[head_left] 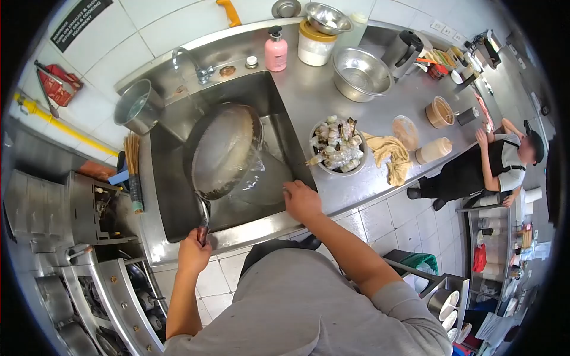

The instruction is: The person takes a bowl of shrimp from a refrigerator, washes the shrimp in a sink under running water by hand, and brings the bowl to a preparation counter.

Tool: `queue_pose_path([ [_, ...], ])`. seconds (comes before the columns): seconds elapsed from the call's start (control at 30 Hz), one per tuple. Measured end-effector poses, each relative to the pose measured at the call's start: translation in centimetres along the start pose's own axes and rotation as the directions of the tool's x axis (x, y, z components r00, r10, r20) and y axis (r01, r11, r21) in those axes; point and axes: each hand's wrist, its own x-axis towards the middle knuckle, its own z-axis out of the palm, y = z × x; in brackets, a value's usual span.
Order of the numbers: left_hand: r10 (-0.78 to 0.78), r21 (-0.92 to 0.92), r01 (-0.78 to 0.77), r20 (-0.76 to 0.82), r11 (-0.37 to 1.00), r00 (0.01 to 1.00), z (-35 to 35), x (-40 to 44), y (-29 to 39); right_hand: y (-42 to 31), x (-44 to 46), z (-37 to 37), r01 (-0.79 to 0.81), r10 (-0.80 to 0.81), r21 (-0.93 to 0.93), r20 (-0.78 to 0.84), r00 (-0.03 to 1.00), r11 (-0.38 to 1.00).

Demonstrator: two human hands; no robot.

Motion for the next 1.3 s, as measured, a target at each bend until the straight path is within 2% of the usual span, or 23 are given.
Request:
queue_pose_path([
  [0.07, -0.003, 0.16, 0.016, -0.08, 0.987, 0.997, -0.5, 0.2, 1.0, -0.2, 0.0, -0.2, -0.005, 0.005, 0.018, -0.01, 1.0, 1.0],
  [0.2, 0.047, 0.129, -0.039, -0.056, 0.991, 0.997, 0.7, 3.3, -1.9, 0.0, -0.1, 0.0, 0.012, -0.012, 0.005, -0.016, 1.0, 1.0],
  [0.27, 0.184, -0.131, -0.173, 0.073, 0.976, 0.98, 1.3, 5.3, -3.5, -0.1, -0.3, -0.1, 0.057, -0.056, 0.01, -0.082, 0.995, 0.998],
  [0.3, 0.183, -0.129, -0.173, 0.065, 0.976, 0.981, 0.9, 6.1, -3.1, 0.0, -0.3, -0.2, 0.065, -0.064, 0.012, -0.085, 0.994, 0.998],
  [0.37, 0.027, -0.548, 0.277, 0.482, 0.79, 0.876, 0.3, 8.1, -1.9, -0.1, -0.4, -0.2, 0.078, -0.075, 0.03, -0.101, 0.992, 0.996],
  [0.43, 0.049, -0.612, 0.318, 0.506, 0.724, 0.861, -0.1, 9.1, -1.0, -0.2, -0.4, -0.2, 0.077, -0.073, 0.026, -0.119, 0.99, 0.997],
  [0.5, 0.061, -0.682, 0.5, 0.621, 0.533, 0.782, 0.4, 11.0, -1.3, -0.1, -0.4, -0.1, 0.064, -0.061, 0.021, -0.144, 0.988, 0.998],
  [0.57, 0.106, -0.652, 0.455, 0.634, 0.607, 0.766, -0.2, 12.9, -1.6, 0.1, -0.5, 0.0, 0.114, -0.107, 0.021, -0.196, 0.975, 0.993],
  [0.63, 0.028, -0.411, 0.373, 0.701, 0.832, 0.712, -1.4, 14.7, -0.8, 0.0, -0.5, 0.1, 0.104, -0.098, 0.019, -0.21, 0.973, 0.994],
  [0.67, -0.011, -0.209, 0.241, 0.734, 0.948, 0.679, -2.7, 16.0, 0.0, -0.2, -0.5, 0.0, 0.104, -0.097, 0.02, -0.219, 0.971, 0.994],
  [0.7, -0.007, -0.209, 0.236, 0.734, 0.949, 0.679, -3.8, 18.0, 1.0, -0.4, -0.5, -0.2, 0.101, -0.095, 0.018, -0.223, 0.97, 0.995],
  [0.77, -0.042, 0.203, -0.218, 0.816, 0.955, 0.576, -6.1, 23.2, 3.2, -0.6, -0.3, -0.4, 0.08, -0.073, 0.029, -0.2, 0.977, 0.996],
  [0.8, 0.232, 0.035, -0.375, 0.732, 0.926, 0.64, -6.1, 27.1, 2.9, -0.6, -0.1, -0.4, 0.072, -0.064, 0.031, -0.206, 0.976, 0.997],
  [0.83, 0.399, -0.224, -0.331, 0.537, 0.917, 0.743, -5.5, 32.3, 1.5, -0.6, -0.1, -0.3, 0.064, -0.057, 0.025, -0.206, 0.977, 0.998],
  [0.87, 0.5, -0.177, -0.468, 0.319, 0.866, 0.805, -5.5, 37.1, 2.3, -0.6, -0.2, -0.2, 0.054, -0.049, 0.019, -0.203, 0.978, 0.998],
  [0.9, 0.272, -0.539, -0.122, 0.208, 0.834, 0.939, -7.0, 37.1, 6.3, -0.8, -0.2, -0.1, 0.038, -0.034, 0.018, -0.205, 0.978, 0.999],
  [0.97, 0.033, -0.847, 0.129, 0.17, 0.516, 0.985, -6.5, 43.0, 8.2, -0.9, -0.2, -0.5, 0.051, -0.046, 0.015, -0.228, 0.973, 0.999],
  [1.03, 0.095, -0.932, 0.275, 0.303, 0.236, 0.948, -4.7, 44.9, 10.2, -1.0, -0.2, -1.0, 0.047, -0.04, 0.024, -0.243, 0.969, 0.999],
  [1.07, 0.114, -0.925, 0.288, 0.324, 0.249, 0.939, -3.2, 44.9, 11.3, -1.1, -0.3, -1.0, 0.057, -0.045, 0.041, -0.255, 0.966, 0.998],
  [1.13, 0.024, -0.823, 0.505, 0.529, 0.26, 0.848, 1.1, 44.3, 14.5, -0.5, -0.4, -0.5, 0.058, -0.041, 0.056, -0.276, 0.96, 0.997],
  [1.2, 0.038, -0.826, 0.561, 0.563, 0.057, 0.825, 3.5, 51.1, 14.1, -0.3, -0.6, -0.7, 0.065, -0.049, 0.055, -0.25, 0.967, 0.996],
  [1.23, -0.054, -0.886, 0.464, 0.462, 0.022, 0.885, 4.0, 54.9, 13.8, -0.2, -0.7, -0.7, 0.015, 0.0, 0.055, -0.267, 0.964, 0.998],
  [1.3, 0.041, -0.928, 0.343, 0.341, -0.144, 0.939, 1.9, 63.6, 12.0, 0.1, -0.6, -0.5, 0.075, -0.061, 0.04, -0.287, 0.956, 0.996],
])
